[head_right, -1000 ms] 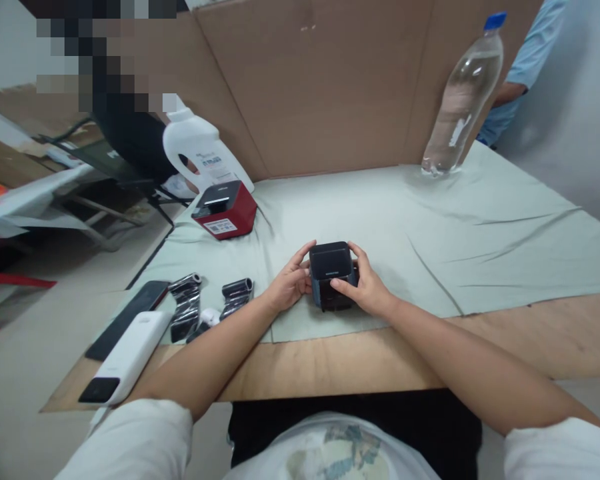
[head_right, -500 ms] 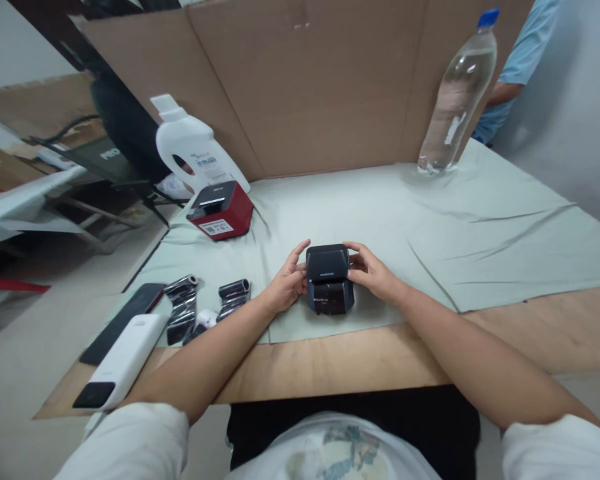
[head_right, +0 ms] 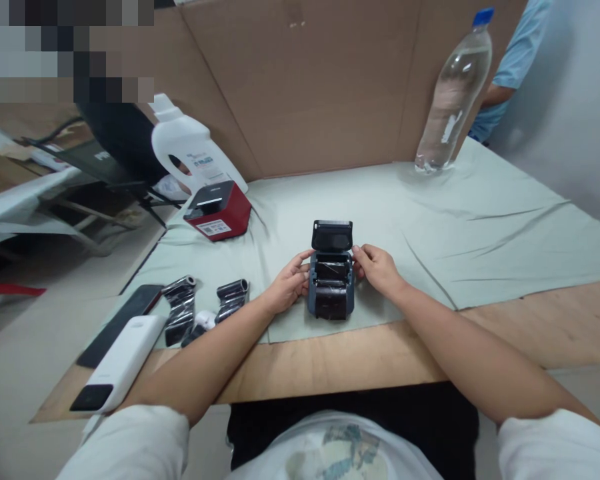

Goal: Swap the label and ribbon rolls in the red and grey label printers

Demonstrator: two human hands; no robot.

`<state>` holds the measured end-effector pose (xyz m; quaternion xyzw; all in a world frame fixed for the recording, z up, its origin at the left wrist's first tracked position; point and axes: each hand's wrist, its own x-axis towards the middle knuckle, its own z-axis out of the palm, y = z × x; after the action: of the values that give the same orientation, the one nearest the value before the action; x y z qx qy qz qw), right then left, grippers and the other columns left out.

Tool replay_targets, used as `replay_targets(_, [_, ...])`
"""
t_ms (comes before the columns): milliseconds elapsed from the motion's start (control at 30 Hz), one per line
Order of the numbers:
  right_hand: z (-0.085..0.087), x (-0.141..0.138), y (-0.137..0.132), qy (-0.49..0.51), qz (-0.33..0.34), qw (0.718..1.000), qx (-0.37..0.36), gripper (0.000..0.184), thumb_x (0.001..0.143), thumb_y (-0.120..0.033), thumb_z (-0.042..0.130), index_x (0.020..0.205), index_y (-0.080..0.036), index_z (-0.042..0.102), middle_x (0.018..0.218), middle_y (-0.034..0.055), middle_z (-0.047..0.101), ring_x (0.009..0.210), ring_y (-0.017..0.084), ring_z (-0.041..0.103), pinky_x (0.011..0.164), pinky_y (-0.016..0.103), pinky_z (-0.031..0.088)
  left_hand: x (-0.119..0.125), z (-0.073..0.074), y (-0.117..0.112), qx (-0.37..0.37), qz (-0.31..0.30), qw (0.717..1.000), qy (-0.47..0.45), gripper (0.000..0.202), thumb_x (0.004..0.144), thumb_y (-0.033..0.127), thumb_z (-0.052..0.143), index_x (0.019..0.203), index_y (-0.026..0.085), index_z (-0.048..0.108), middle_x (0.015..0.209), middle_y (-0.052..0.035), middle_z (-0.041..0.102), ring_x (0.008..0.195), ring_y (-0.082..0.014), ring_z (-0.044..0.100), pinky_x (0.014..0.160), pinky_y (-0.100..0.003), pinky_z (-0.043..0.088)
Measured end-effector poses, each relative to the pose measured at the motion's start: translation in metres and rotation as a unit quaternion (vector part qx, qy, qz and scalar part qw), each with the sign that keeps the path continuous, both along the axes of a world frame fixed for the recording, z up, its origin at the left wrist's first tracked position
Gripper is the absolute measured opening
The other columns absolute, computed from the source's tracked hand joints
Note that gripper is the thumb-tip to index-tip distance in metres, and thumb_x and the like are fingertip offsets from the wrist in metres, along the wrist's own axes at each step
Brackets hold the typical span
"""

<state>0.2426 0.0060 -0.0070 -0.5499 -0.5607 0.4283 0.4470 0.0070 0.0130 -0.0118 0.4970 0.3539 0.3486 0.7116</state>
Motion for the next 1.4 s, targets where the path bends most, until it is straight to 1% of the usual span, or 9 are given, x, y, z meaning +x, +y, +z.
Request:
replay_targets(233, [-0.002,-0.003,-0.002,-0.060,0.005,0.998,0.007,0.042,0.083,-0.062,0.053,0.072,-0.021,0.055,0.062,-0.0005,0.063,0.051,0.013,0.058,0.055,0.027,0.046,0.003,0.003,-0.005,0.127,0.077,0.970,0.193,0.056,0.081,0.023,0.052,0.137,0.021,0.050,0.126,-0.0081,0.060,0.066,-0.0099,0.059,0.058,-0.025,0.050])
replay_targets(400, [-0.002,-0.004,-0.004,-0.075,0.020,0.997,0.001,0.034,0.083,-0.055,0.054,0.075,-0.022,0.055,0.067,-0.0001,0.065,0.053,0.013,0.060,0.055,0.028,0.047,-0.001,0.007,-0.001,0.310,0.103,0.881,0.343,0.052,0.075,0.008,0.049,0.125,0.017,0.060,0.124,-0.0081,0.063,0.077,-0.0126,0.061,0.084,-0.031,0.051])
replay_targets(567, [-0.004,-0.004,-0.004,-0.094,0.021,0.995,0.011,0.031,0.085,-0.052,0.053,0.076,-0.022,0.055,0.069,0.0002,0.067,0.054,0.014,0.061,0.057,0.029,0.048,-0.003,0.009,-0.001,0.350,0.146,0.853,0.359,0.039,0.077,0.007,0.049,0.114,0.014,0.062,0.107,-0.0074,0.065,0.069,-0.0106,0.056,0.073,-0.028,0.050])
replay_targets(667, [-0.005,-0.004,-0.003,-0.099,0.022,0.995,0.014,0.030,0.086,-0.050,0.051,0.077,-0.022,0.056,0.069,0.0002,0.067,0.055,0.015,0.062,0.058,0.029,0.047,-0.001,0.022,-0.004,0.390,0.197,0.830,0.346,0.025,0.083,0.013,0.050,0.104,0.016,0.063,0.094,-0.0047,0.064,0.069,-0.0116,0.055,0.070,-0.027,0.049])
replay_targets(833, [-0.005,-0.003,-0.002,-0.111,0.025,0.993,0.017,0.030,0.086,-0.050,0.051,0.077,-0.022,0.056,0.068,0.0005,0.067,0.054,0.015,0.061,0.057,0.030,0.047,0.016,0.061,-0.001,0.473,0.057,0.744,0.469,0.017,0.082,0.021,0.059,0.096,0.019,0.069,0.094,-0.0067,0.063,0.095,-0.0223,0.054,0.091,-0.039,0.045])
replay_targets(967, [-0.004,-0.002,-0.003,-0.121,0.022,0.992,0.019,0.030,0.085,-0.050,0.051,0.078,-0.022,0.057,0.070,0.0010,0.068,0.055,0.015,0.062,0.058,0.030,0.047,0.042,0.078,0.014,0.417,-0.083,0.683,0.594,0.023,0.070,0.032,0.074,0.090,0.019,0.074,0.102,-0.0128,0.059,0.105,-0.0329,0.050,0.094,-0.046,0.042])
replay_targets(1067, [-0.004,-0.002,-0.003,-0.119,0.018,0.993,0.018,0.030,0.085,-0.051,0.052,0.078,-0.022,0.057,0.069,0.0016,0.068,0.054,0.015,0.062,0.057,0.030,0.047,0.057,0.079,0.025,0.389,-0.149,0.676,0.608,0.024,0.063,0.028,0.080,0.082,0.014,0.073,0.096,-0.0159,0.061,0.106,-0.0372,0.051,0.093,-0.046,0.041])
replay_targets(1200, [-0.004,-0.002,-0.002,-0.119,0.018,0.992,0.023,0.031,0.084,-0.052,0.054,0.077,-0.022,0.057,0.068,0.0024,0.069,0.054,0.016,0.062,0.056,0.030,0.047,0.061,0.077,0.028,0.390,-0.123,0.701,0.584,0.019,0.058,0.018,0.079,0.074,0.011,0.071,0.089,-0.0171,0.064,0.101,-0.0388,0.055,0.091,-0.048,0.042])
replay_targets(1400, [-0.002,-0.002,-0.002,-0.130,0.024,0.991,0.014,0.029,0.085,-0.050,0.052,0.078,-0.022,0.058,0.070,0.0027,0.070,0.055,0.016,0.063,0.059,0.030,0.048,0.044,0.078,0.026,0.406,-0.121,0.713,0.559,0.023,0.062,0.024,0.074,0.081,0.013,0.073,0.089,-0.0126,0.066,0.090,-0.0299,0.061,0.081,-0.038,0.047])
